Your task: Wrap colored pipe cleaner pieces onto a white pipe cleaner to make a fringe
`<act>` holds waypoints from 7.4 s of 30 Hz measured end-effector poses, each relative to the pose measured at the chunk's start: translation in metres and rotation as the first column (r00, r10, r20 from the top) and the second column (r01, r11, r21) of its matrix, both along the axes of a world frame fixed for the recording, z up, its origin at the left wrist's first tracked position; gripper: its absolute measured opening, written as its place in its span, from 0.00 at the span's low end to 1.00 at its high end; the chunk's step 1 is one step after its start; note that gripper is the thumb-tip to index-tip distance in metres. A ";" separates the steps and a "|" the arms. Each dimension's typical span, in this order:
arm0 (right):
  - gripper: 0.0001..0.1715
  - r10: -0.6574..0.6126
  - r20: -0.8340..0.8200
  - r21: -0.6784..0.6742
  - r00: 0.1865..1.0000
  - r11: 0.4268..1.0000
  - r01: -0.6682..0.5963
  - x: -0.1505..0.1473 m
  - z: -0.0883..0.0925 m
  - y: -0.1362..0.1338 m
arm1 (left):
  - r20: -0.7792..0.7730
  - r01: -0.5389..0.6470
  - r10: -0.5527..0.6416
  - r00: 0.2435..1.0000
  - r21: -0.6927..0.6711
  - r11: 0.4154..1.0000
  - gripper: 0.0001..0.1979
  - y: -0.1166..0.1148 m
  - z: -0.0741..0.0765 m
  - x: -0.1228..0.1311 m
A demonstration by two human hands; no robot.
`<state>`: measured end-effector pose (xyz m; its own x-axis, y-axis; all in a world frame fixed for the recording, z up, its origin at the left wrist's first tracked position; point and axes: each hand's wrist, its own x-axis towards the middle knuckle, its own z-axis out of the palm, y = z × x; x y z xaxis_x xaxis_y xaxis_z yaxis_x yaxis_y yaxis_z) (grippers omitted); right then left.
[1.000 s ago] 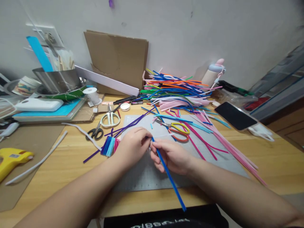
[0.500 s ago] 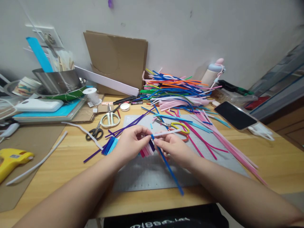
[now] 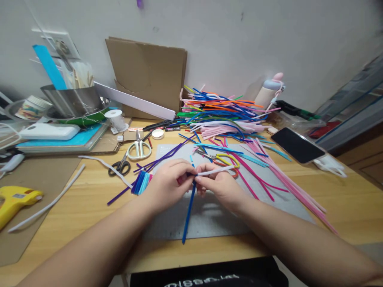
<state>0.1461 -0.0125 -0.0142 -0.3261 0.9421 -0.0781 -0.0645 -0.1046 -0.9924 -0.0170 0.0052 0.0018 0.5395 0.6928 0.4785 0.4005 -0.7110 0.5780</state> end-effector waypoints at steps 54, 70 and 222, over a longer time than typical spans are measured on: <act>0.10 -0.013 0.113 -0.058 0.994 0.998 0.019 0.002 0.003 0.000 | 0.176 0.018 0.172 0.969 -0.747 0.664 0.07 0.008 0.002 -0.001; 0.12 0.065 -0.134 -0.309 0.989 0.945 -0.104 0.001 -0.002 0.000 | 0.289 0.121 0.178 0.941 -0.775 0.621 0.11 0.019 -0.003 -0.009; 0.19 0.096 0.270 -0.038 0.958 0.995 -0.089 -0.004 -0.008 -0.012 | 0.324 0.041 0.340 0.883 -0.775 0.631 0.12 0.025 -0.005 -0.013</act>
<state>0.1422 -0.0245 -0.0219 -0.3751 0.9053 -0.1993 0.2180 -0.1228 -0.9682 -0.0301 0.0306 -0.0032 0.2809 0.9543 -0.1023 0.0536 0.0908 0.9944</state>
